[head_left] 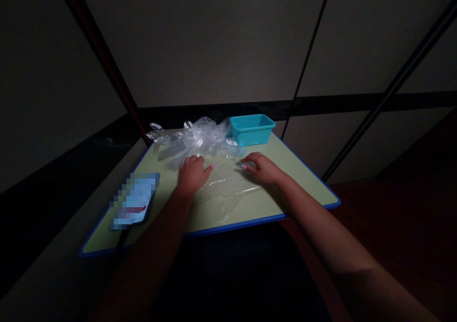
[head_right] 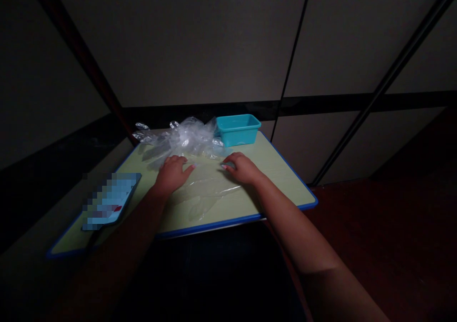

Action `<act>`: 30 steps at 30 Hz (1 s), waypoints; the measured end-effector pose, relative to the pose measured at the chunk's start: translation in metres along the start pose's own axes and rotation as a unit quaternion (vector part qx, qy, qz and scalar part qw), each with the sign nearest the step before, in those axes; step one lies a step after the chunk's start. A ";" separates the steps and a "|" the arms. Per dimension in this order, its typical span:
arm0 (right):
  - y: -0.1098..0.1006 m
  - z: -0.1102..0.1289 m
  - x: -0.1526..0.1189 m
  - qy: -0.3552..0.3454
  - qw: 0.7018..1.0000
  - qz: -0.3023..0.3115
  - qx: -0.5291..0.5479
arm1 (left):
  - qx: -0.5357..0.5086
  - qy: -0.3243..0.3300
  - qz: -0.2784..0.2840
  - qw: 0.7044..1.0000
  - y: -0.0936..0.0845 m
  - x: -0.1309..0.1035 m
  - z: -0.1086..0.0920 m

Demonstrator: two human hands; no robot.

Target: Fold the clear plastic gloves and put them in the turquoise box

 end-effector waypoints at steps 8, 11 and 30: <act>0.007 -0.015 0.004 0.082 0.994 0.013 -0.075 | -0.007 -0.105 -0.021 0.994 0.004 0.012 0.030; 0.008 -0.015 0.005 0.097 0.991 0.020 -0.086 | -0.020 -0.128 -0.020 0.991 0.007 0.018 0.039; 0.020 -0.016 0.004 0.076 0.991 0.104 -0.028 | -0.086 -0.088 -0.025 0.992 0.008 0.021 0.034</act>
Point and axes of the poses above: each hand's wrist, its own x-axis towards the middle knuckle, its own y-axis out of the palm, z = x × y, the point moved 3 cm from there along x, towards the middle knuckle, and after that the axes turned 15 degrees about z, right-handed, at the moved point
